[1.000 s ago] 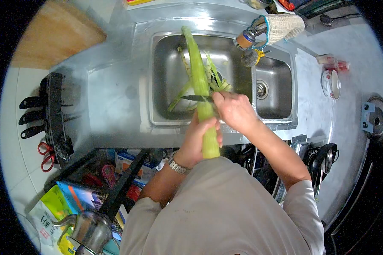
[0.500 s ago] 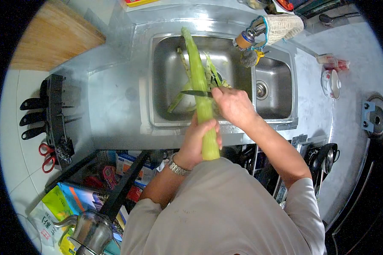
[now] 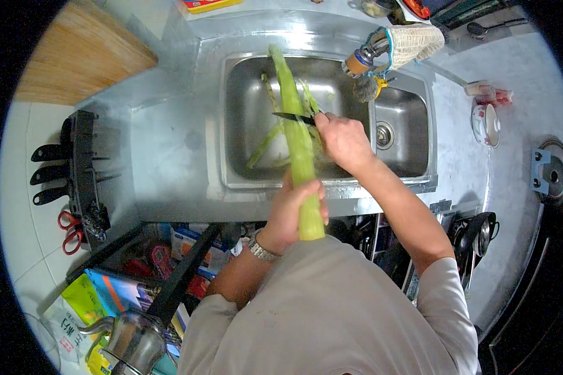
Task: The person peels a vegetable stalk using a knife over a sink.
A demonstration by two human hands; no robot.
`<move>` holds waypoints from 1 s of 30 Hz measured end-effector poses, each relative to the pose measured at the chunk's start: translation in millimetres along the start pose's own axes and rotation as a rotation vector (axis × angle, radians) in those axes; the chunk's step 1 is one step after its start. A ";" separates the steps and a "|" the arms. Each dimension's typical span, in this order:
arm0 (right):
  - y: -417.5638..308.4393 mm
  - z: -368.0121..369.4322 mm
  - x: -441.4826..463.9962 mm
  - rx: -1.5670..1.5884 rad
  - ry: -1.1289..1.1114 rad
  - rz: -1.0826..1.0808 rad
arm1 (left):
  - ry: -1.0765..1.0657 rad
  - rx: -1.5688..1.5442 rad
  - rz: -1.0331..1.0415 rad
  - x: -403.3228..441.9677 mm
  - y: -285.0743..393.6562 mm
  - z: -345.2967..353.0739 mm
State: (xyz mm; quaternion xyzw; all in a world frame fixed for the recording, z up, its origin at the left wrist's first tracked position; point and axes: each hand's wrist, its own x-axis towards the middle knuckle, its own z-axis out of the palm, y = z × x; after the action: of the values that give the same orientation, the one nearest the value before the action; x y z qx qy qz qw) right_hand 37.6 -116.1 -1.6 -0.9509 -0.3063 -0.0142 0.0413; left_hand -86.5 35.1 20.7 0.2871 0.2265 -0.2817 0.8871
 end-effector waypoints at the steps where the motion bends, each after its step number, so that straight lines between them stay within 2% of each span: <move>1: 1.3 1.4 1.5 -0.002 0.001 -0.001 | -0.005 -0.001 0.010 -0.2 -0.6 0.5; 6: 3.0 4.5 3.9 0.042 -0.062 0.063 | 0.012 -0.005 -0.004 -2.7 1.3 4.0; 16: 20.1 21.6 19.2 0.027 -0.050 0.129 | -0.034 0.035 0.001 -3.9 -2.2 0.9; 19: 30.3 37.3 20.8 0.180 -0.035 0.247 | -0.045 0.028 0.013 -5.3 -0.3 2.7; 21: 40.5 56.1 14.0 0.671 -0.130 0.465 | -0.045 0.021 0.014 -4.4 -1.3 0.4; 22: 44.9 66.0 5.5 0.671 -0.130 0.463 | -0.045 0.013 0.016 -3.8 -1.3 -0.2; 24: 51.4 71.9 -13.3 0.352 -0.202 0.410 | -0.037 0.001 0.010 -3.1 0.5 -0.1; 25: 56.0 68.5 -19.5 0.093 -0.333 0.375 | -0.029 -0.007 -0.001 -3.3 0.7 -0.3; 30: 52.4 42.0 -33.1 -0.065 -0.263 0.415 | -0.036 0.015 0.013 0.4 -1.5 -2.9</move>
State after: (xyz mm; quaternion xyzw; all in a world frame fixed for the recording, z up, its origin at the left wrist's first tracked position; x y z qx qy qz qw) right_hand 41.5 -174.1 -48.8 -0.9880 -0.1064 0.1085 -0.0272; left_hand -87.9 35.8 17.8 0.2899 0.2065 -0.2829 0.8906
